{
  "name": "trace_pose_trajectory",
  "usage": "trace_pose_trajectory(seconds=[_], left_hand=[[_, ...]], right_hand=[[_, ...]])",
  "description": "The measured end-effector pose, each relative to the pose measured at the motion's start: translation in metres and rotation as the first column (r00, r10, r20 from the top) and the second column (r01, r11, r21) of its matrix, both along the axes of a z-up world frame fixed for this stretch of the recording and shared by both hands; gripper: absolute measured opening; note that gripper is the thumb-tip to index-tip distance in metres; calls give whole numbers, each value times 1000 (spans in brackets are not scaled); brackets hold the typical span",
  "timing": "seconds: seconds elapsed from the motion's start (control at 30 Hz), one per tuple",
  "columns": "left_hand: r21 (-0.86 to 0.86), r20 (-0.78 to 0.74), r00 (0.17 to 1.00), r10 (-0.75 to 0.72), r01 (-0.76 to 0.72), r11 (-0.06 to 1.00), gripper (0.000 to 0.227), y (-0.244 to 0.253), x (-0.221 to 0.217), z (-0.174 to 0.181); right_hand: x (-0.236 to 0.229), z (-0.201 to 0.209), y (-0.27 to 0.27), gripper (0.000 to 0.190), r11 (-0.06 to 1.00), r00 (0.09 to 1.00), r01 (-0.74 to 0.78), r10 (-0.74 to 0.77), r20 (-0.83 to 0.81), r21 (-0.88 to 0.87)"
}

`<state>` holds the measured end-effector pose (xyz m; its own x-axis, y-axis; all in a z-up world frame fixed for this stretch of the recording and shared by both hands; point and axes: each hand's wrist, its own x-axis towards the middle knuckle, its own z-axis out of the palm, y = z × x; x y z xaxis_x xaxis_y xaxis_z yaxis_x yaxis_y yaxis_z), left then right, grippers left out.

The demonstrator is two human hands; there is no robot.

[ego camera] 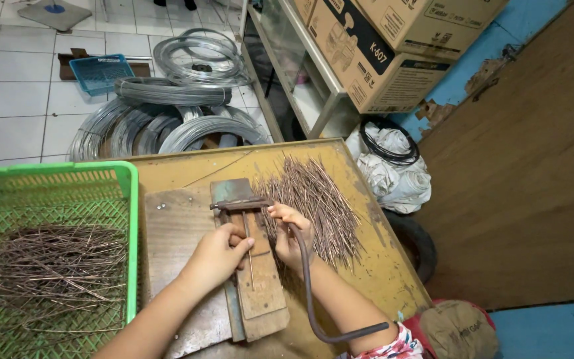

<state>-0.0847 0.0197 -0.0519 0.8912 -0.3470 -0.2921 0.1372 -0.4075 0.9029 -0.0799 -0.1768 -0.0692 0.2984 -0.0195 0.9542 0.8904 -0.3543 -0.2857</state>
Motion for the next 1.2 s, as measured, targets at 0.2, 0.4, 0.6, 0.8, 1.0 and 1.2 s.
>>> trace_pose_trajectory(seconds=[0.2, 0.4, 0.6, 0.8, 1.0, 1.2], left_hand=[[-224, -142, 987, 70, -101, 969, 41, -6, 3, -13], [-437, -388, 922, 13, -196, 878, 45, -7, -4, 7], [-473, -405, 914, -2, -207, 856, 38, -9, -4, -1], [-488, -385, 923, -3, -201, 849, 35, -17, -2, -28], [-463, -403, 915, 0, -204, 863, 37, -12, -3, -23], [-470, -423, 906, -21, -200, 860, 34, -8, -2, -23]], right_hand=[[-1, 16, 2, 17, 996, 991, 83, -85, -102, -31], [32, 0, -12, 14, 999, 977, 35, -40, -211, -29], [67, 29, -17, 17, 993, 812, 108, -65, -580, 40], [176, -5, -43, 24, 992, 550, 110, -5, -835, 67], [182, -12, -28, 30, 919, 141, 177, -378, -915, -352], [205, -58, -56, 44, 870, 152, -33, -482, -863, -492]])
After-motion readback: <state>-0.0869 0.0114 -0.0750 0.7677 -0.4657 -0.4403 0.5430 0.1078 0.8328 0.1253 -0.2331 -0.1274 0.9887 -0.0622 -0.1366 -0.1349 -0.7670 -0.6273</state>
